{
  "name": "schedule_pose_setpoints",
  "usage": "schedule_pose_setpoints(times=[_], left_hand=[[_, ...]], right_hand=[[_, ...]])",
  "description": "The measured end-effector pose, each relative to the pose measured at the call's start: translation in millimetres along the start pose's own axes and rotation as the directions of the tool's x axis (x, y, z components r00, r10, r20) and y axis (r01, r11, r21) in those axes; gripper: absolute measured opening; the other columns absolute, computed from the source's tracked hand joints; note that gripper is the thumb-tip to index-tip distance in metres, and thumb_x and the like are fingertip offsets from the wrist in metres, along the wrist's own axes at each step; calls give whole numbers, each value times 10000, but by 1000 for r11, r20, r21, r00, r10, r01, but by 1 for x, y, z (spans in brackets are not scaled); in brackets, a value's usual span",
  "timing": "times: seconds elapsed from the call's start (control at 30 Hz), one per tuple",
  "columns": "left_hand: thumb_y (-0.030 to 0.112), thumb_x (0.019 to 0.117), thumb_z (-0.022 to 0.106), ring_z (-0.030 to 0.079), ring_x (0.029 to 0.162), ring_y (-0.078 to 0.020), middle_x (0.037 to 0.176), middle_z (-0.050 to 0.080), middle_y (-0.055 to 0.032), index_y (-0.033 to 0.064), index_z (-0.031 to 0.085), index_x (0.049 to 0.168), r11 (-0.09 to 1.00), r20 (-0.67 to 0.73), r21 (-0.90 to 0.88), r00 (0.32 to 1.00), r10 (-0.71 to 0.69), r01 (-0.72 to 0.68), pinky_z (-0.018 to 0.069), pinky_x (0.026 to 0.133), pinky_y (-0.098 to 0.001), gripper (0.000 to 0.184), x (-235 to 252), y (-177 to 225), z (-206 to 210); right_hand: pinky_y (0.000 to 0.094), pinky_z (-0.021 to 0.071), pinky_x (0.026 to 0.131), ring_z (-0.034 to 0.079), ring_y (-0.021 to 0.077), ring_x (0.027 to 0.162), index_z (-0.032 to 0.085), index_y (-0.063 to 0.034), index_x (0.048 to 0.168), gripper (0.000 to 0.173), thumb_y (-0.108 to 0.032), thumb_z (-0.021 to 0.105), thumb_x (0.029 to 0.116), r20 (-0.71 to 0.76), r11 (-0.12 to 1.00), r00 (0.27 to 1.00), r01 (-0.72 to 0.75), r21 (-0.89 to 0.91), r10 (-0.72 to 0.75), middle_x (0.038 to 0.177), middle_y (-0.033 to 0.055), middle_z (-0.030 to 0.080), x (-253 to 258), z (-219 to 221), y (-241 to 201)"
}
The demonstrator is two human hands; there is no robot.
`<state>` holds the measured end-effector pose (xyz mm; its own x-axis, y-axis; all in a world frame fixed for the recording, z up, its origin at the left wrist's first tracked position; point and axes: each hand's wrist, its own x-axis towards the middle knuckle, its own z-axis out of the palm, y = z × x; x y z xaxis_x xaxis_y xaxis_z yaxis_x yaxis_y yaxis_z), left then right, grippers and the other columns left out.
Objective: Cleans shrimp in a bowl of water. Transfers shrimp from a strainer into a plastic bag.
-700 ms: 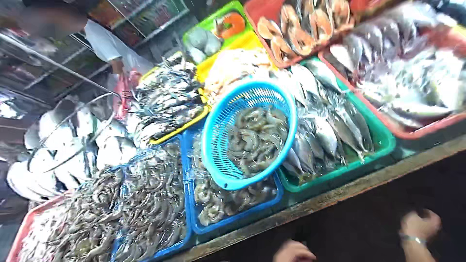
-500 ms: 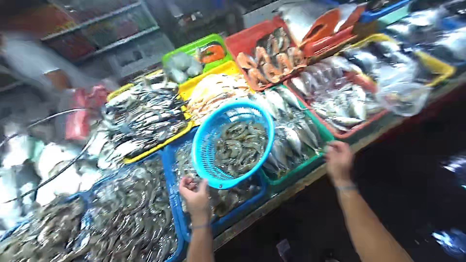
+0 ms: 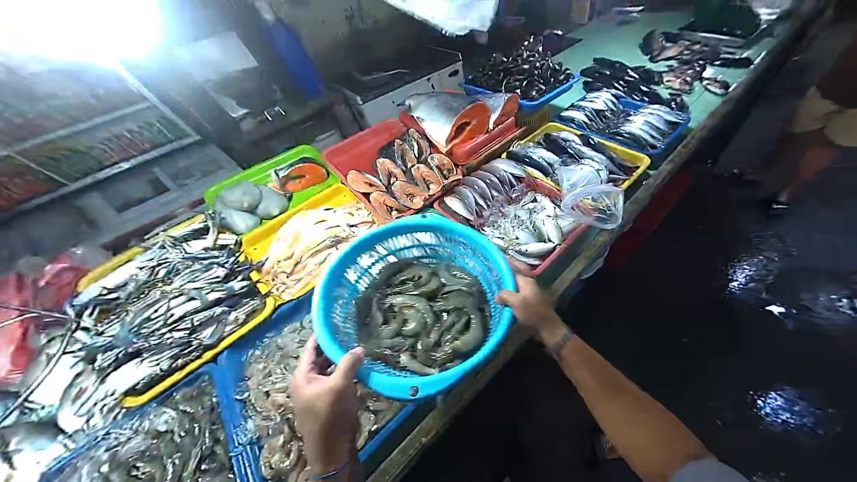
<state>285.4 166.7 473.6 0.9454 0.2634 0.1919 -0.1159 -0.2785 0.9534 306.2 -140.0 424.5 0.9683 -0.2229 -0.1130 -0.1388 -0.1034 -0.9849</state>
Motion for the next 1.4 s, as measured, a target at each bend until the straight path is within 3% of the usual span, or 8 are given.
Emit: schedule_pose_setpoints(times=[0.27,0.43,0.7,0.87,0.97,1.07,1.27,1.4], left_hand=[[158,794,710,722,1009,-158,1178,719,-126,-49,491,1452,993,10,-119,1000,-9,10,621,868,-356,724,-51,-28,200],[108,798,635,688,1090,-191,1272,660,-201,-77,468,1455,994,-147,-56,984,-98,90,587,934,-383,703,-48,-62,286],[267,1006,603,658,1146,-306,1283,664,-189,60,563,1426,932,-249,283,956,-157,227,513,1003,-564,470,10,-46,301],[223,1012,558,604,1190,-261,1354,571,-219,-28,486,1407,929,-464,363,851,245,-70,526,984,-401,473,-6,-9,310],[157,1008,541,617,1087,-257,1177,604,-230,-110,526,1232,853,-324,373,811,488,-364,540,939,-406,348,-63,21,366],[124,940,653,681,1029,-192,1061,701,-105,3,670,1075,827,91,162,843,531,-538,598,891,-373,182,-105,43,463],[473,752,875,463,1361,-418,1486,442,-302,6,249,1583,994,186,6,976,-111,112,406,1131,-571,1140,-79,60,628],[317,899,790,692,984,-249,1157,674,-171,30,491,1399,991,242,-104,969,-59,86,602,855,-457,650,-88,79,676]], right_hand=[[336,585,848,683,119,965,626,13,1248,451,-143,625,825,-107,984,978,174,-37,-178,1083,110,696,58,-180,60],[347,548,977,641,185,1146,582,75,1309,509,-142,608,849,-48,963,962,269,-22,-270,1267,191,642,122,-215,122],[497,544,1003,622,326,1196,499,-18,1457,598,-425,594,1030,125,990,982,144,-14,-141,1412,232,544,172,-221,101],[634,394,1127,506,434,1355,601,-62,1396,511,-243,674,923,-103,667,779,451,-594,-618,1434,244,558,197,-297,114],[756,341,1064,406,556,1373,510,-109,1490,588,-275,663,946,-24,609,871,323,-725,-491,1519,318,416,248,-328,110],[679,474,1010,621,449,1193,709,-36,1222,281,-161,618,987,38,722,937,294,-626,-348,1244,254,667,293,-355,76],[535,602,773,712,299,831,658,-16,1223,293,-213,575,1024,-233,904,894,311,-294,-383,1050,192,708,254,-441,24],[509,618,671,698,307,818,470,-145,1463,545,-239,688,972,-294,920,877,323,-223,-379,1154,188,643,195,-509,50]])
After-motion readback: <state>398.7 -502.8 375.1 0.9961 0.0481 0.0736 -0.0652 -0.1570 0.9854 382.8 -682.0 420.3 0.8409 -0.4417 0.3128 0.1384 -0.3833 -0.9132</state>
